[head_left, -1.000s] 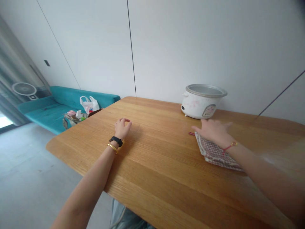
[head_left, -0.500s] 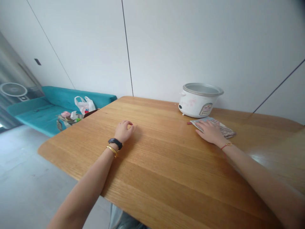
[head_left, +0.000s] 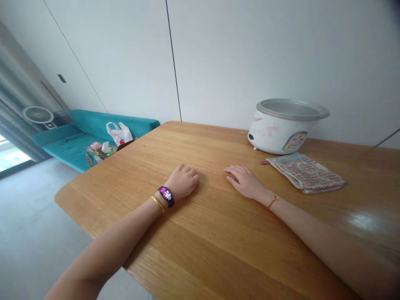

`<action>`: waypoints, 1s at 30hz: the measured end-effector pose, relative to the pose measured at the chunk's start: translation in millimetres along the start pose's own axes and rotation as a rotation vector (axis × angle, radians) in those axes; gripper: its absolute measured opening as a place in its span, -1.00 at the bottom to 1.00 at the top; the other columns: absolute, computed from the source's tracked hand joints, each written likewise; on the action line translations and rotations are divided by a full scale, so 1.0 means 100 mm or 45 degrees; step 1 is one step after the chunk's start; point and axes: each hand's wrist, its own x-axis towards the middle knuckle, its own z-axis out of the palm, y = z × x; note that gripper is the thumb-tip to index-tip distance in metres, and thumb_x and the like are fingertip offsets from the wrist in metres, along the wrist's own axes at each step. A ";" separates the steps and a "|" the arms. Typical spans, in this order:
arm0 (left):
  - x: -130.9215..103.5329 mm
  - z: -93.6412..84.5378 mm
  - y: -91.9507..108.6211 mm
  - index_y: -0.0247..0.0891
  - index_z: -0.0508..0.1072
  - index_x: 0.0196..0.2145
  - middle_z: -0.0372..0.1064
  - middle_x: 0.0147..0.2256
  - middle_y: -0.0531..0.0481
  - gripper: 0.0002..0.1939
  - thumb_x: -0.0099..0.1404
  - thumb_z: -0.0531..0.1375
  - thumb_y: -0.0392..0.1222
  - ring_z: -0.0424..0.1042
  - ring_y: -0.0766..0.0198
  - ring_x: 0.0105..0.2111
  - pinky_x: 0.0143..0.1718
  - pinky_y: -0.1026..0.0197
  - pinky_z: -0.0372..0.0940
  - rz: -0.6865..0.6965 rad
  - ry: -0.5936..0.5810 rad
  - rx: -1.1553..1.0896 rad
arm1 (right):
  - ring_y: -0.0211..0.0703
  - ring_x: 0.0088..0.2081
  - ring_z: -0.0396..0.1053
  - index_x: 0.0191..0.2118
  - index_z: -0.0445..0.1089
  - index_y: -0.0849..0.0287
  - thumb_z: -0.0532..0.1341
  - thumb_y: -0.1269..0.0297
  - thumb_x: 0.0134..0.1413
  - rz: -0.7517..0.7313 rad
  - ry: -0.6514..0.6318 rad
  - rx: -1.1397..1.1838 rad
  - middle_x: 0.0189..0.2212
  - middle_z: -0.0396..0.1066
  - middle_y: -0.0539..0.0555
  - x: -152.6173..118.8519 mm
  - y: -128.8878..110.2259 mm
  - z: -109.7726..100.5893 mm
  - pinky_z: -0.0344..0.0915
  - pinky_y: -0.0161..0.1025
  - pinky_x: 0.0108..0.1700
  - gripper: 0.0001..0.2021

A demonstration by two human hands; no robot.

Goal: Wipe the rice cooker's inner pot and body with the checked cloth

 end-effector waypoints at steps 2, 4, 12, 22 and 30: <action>-0.04 -0.01 0.04 -0.22 0.45 -0.22 0.46 -0.25 -0.08 -0.77 0.44 0.01 -0.17 0.40 0.13 -0.17 0.06 -0.08 0.13 -0.001 -0.007 -0.056 | 0.01 0.17 0.29 0.08 0.39 0.15 0.04 0.22 0.35 -0.013 0.016 0.006 0.10 0.41 0.14 -0.01 0.01 0.00 0.18 0.08 0.23 -0.69; -0.07 -0.02 0.08 -0.20 0.45 -0.13 0.46 -0.19 -0.08 -0.77 0.44 0.01 -0.17 0.40 0.13 -0.13 0.09 -0.09 0.11 -0.007 -0.027 -0.102 | 0.00 0.15 0.30 0.07 0.39 0.15 0.05 0.24 0.34 -0.021 0.015 0.004 0.09 0.41 0.14 0.00 0.01 -0.01 0.20 0.05 0.22 -0.69; -0.07 -0.02 0.05 -0.18 0.43 -0.04 0.46 -0.15 -0.09 -0.74 0.45 0.00 -0.16 0.42 0.15 -0.12 -0.01 0.01 0.19 -0.010 -0.041 -0.156 | 0.18 0.33 -0.03 -0.01 0.42 0.14 0.07 0.25 0.32 0.001 0.162 -0.190 0.17 0.29 0.17 -0.07 -0.08 -0.13 -0.20 0.36 0.32 -0.75; -0.09 0.03 0.01 -0.16 0.46 -0.07 0.47 -0.11 -0.07 -0.72 0.46 -0.02 -0.14 0.42 0.19 -0.12 0.02 0.07 0.18 0.114 0.028 -0.357 | 0.07 0.11 0.21 -0.16 0.40 0.11 0.14 0.25 0.28 -0.001 0.016 -0.058 -0.06 0.41 0.13 -0.07 -0.15 -0.14 -0.01 0.18 0.25 -0.87; -0.10 0.02 -0.01 -0.16 0.48 -0.07 0.48 -0.07 -0.06 -0.73 0.45 0.02 -0.14 0.43 0.19 -0.08 0.01 0.10 0.22 0.056 -0.006 -0.457 | 0.02 -0.01 0.27 -0.16 0.40 0.17 0.18 0.27 0.27 0.001 0.020 -0.050 -0.13 0.40 0.14 -0.06 -0.14 -0.15 0.15 -0.02 0.12 -0.88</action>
